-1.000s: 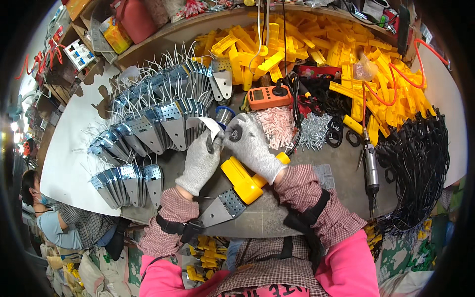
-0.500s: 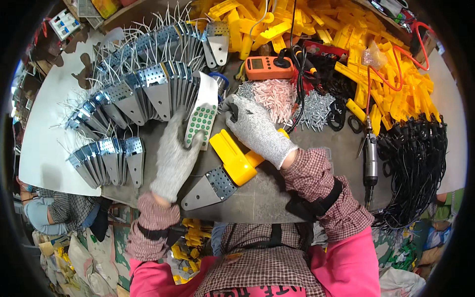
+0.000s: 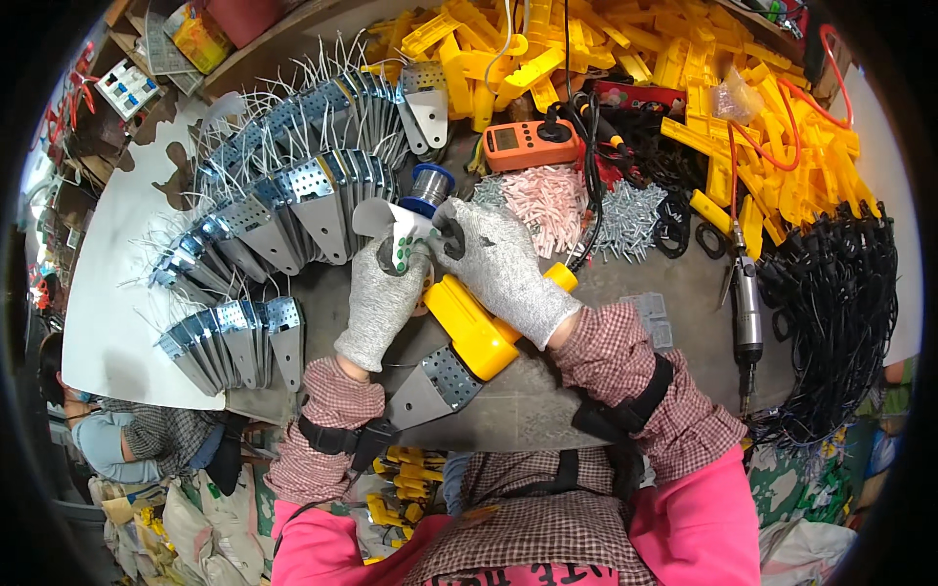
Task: Assemble electronic components by soldering wires and securing housings.
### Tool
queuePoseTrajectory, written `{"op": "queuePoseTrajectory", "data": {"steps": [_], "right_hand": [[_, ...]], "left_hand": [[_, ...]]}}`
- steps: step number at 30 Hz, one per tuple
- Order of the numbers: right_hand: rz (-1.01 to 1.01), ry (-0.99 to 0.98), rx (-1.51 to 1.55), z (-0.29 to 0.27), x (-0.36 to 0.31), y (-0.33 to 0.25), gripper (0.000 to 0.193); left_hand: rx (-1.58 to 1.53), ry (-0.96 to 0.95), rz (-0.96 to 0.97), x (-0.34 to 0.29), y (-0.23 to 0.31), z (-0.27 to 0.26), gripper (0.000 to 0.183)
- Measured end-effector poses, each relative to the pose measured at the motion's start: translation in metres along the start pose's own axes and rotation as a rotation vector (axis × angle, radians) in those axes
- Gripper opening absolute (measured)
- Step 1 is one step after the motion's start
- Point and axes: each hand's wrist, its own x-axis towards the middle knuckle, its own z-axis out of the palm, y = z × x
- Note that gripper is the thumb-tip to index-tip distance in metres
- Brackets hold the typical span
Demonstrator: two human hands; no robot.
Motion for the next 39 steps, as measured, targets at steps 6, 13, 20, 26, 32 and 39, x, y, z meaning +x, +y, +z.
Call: {"op": "queuePoseTrajectory", "data": {"steps": [6, 13, 20, 26, 32, 39], "right_hand": [[-0.073, 0.107, -0.012, 0.005, 0.0, -0.002, 0.018], [0.04, 0.042, 0.151, 0.009, 0.001, -0.002, 0.016], [0.147, -0.044, 0.549, 0.021, 0.011, 0.033, 0.01], [0.247, -0.123, 0.691, 0.014, 0.011, 0.026, 0.009], [-0.023, 0.001, 0.307, 0.003, 0.007, 0.004, 0.012], [-0.174, 0.044, -0.006, -0.003, 0.008, -0.001, 0.016]], "left_hand": [[0.179, 0.089, 0.093, 0.001, 0.014, -0.001, 0.025], [0.342, 0.147, 0.339, -0.002, 0.01, -0.01, 0.028], [0.022, -0.06, 0.104, 0.003, 0.008, -0.014, 0.028], [-0.352, -0.061, -0.198, 0.005, -0.003, -0.012, 0.03], [-0.49, -0.091, -0.166, 0.001, -0.009, -0.012, 0.028], [-0.558, -0.066, -0.259, 0.004, -0.007, -0.014, 0.036]]}}
